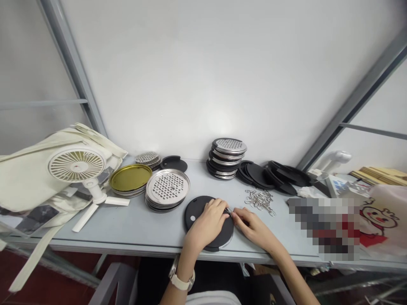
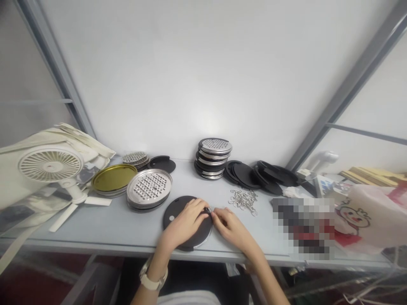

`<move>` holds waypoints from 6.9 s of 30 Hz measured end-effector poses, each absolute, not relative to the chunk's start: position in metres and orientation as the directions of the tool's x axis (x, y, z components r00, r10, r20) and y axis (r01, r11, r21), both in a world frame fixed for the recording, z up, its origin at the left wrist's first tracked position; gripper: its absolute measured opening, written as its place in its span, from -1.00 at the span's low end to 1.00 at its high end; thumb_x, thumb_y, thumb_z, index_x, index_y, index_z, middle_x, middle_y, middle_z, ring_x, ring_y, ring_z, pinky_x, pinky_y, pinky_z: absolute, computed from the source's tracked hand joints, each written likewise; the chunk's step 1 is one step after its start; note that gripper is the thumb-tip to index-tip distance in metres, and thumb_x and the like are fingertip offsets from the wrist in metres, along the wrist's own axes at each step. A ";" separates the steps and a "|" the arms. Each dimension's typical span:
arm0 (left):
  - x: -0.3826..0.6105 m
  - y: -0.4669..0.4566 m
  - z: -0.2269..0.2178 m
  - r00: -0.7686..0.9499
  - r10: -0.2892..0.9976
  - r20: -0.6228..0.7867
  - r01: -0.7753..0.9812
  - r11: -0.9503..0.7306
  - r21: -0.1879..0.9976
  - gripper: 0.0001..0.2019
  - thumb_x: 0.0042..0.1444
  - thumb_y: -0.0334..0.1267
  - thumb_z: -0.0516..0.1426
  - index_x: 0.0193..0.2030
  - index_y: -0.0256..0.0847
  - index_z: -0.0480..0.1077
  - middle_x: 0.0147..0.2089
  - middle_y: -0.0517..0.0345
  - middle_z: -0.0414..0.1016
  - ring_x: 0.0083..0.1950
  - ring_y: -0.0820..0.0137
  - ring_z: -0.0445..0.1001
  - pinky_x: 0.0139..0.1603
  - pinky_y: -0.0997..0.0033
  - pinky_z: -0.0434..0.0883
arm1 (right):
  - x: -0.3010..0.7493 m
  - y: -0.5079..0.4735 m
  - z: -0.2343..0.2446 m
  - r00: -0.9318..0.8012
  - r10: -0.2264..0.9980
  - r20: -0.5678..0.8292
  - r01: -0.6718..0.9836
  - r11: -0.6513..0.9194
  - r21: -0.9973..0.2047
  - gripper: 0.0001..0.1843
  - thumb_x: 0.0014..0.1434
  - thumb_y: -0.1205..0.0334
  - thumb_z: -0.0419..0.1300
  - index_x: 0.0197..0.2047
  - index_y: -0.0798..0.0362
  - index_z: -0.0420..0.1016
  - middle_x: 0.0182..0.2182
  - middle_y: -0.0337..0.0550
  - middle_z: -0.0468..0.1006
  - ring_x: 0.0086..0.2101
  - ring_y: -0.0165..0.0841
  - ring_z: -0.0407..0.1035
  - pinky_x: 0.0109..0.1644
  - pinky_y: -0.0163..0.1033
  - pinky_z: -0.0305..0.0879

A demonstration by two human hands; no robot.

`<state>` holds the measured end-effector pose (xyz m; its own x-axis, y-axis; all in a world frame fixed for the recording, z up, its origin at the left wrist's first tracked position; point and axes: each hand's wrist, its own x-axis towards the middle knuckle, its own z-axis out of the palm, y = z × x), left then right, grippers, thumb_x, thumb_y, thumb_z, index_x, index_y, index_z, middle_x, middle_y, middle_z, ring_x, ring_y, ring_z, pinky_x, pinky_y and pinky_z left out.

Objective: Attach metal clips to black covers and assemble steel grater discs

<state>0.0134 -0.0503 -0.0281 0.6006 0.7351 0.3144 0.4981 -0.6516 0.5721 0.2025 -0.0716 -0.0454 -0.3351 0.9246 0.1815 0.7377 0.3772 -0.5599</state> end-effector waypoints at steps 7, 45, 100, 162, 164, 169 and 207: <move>0.014 -0.051 -0.028 0.599 0.742 0.301 0.511 -0.643 0.570 -0.87 0.32 -0.32 -0.06 -0.08 -0.18 0.27 -0.06 0.10 0.35 0.01 0.30 0.28 0.06 0.26 0.29 | 0.203 -0.072 -0.045 -0.342 0.922 0.181 0.744 0.384 -0.547 -0.65 0.37 0.13 -0.14 -0.47 0.01 0.10 -0.58 -0.33 0.23 -0.46 -0.36 0.20 -0.19 -0.20 0.15; 0.014 -0.050 -0.029 0.595 0.741 0.313 0.477 -0.638 0.604 -0.85 0.32 -0.32 -0.05 -0.09 -0.18 0.32 -0.08 0.10 0.38 0.00 0.29 0.30 0.09 0.23 0.28 | 0.203 -0.071 -0.045 -0.342 0.918 0.201 0.757 0.396 -0.520 -0.66 0.36 0.17 -0.12 -0.48 0.01 0.11 -0.58 -0.32 0.24 -0.46 -0.36 0.19 -0.25 -0.22 0.18; 0.012 -0.052 -0.027 0.628 0.715 0.308 0.491 -0.671 0.555 -0.82 0.33 -0.31 -0.07 -0.02 -0.16 0.29 -0.02 0.10 0.38 0.03 0.28 0.29 0.12 0.22 0.27 | 0.204 -0.069 -0.048 -0.360 0.911 0.199 0.750 0.410 -0.519 -0.67 0.34 0.20 -0.13 -0.49 0.01 0.08 -0.57 -0.30 0.23 -0.46 -0.35 0.19 -0.26 -0.22 0.14; 0.012 -0.050 -0.029 0.624 0.709 0.329 0.477 -0.679 0.559 -0.83 0.32 -0.32 -0.06 -0.02 -0.16 0.28 -0.03 0.11 0.38 0.04 0.28 0.29 0.12 0.21 0.28 | 0.202 -0.073 -0.040 -0.344 0.916 0.208 0.720 0.400 -0.568 -0.66 0.39 0.13 -0.15 -0.42 0.01 0.19 -0.53 -0.32 0.31 -0.46 -0.38 0.24 -0.21 -0.23 0.20; 0.012 -0.051 -0.029 0.623 0.709 0.330 0.478 -0.680 0.557 -0.82 0.32 -0.32 -0.06 -0.01 -0.17 0.29 -0.02 0.11 0.38 0.04 0.28 0.29 0.12 0.21 0.27 | 0.202 -0.073 -0.039 -0.347 0.915 0.208 0.718 0.402 -0.569 -0.66 0.39 0.13 -0.14 -0.42 0.01 0.19 -0.53 -0.31 0.31 -0.46 -0.38 0.24 -0.22 -0.24 0.20; 0.013 -0.051 -0.029 0.626 0.708 0.327 0.481 -0.681 0.553 -0.80 0.32 -0.32 -0.06 0.03 -0.16 0.28 0.00 0.10 0.37 0.05 0.28 0.28 0.13 0.20 0.27 | 0.203 -0.073 -0.040 -0.348 0.915 0.203 0.720 0.399 -0.568 -0.67 0.38 0.13 -0.13 -0.41 0.01 0.22 -0.52 -0.30 0.35 -0.45 -0.38 0.23 -0.21 -0.23 0.20; 0.013 -0.052 -0.023 0.624 0.717 0.311 0.489 -0.669 0.560 -0.85 0.32 -0.33 -0.06 -0.07 -0.16 0.29 -0.07 0.12 0.38 -0.01 0.28 0.30 0.06 0.23 0.30 | 0.206 -0.071 -0.048 -0.317 0.927 0.203 0.718 0.374 -0.587 -0.73 0.38 0.12 -0.16 -0.35 -0.01 0.15 -0.52 -0.30 0.31 -0.42 -0.32 0.22 -0.25 -0.21 0.17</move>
<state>0.0128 -0.0521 -0.0233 0.6237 0.7170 0.3111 0.4893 -0.6686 0.5600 0.2059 -0.0713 -0.0482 -0.3167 0.9265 0.2031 0.7184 0.3741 -0.5865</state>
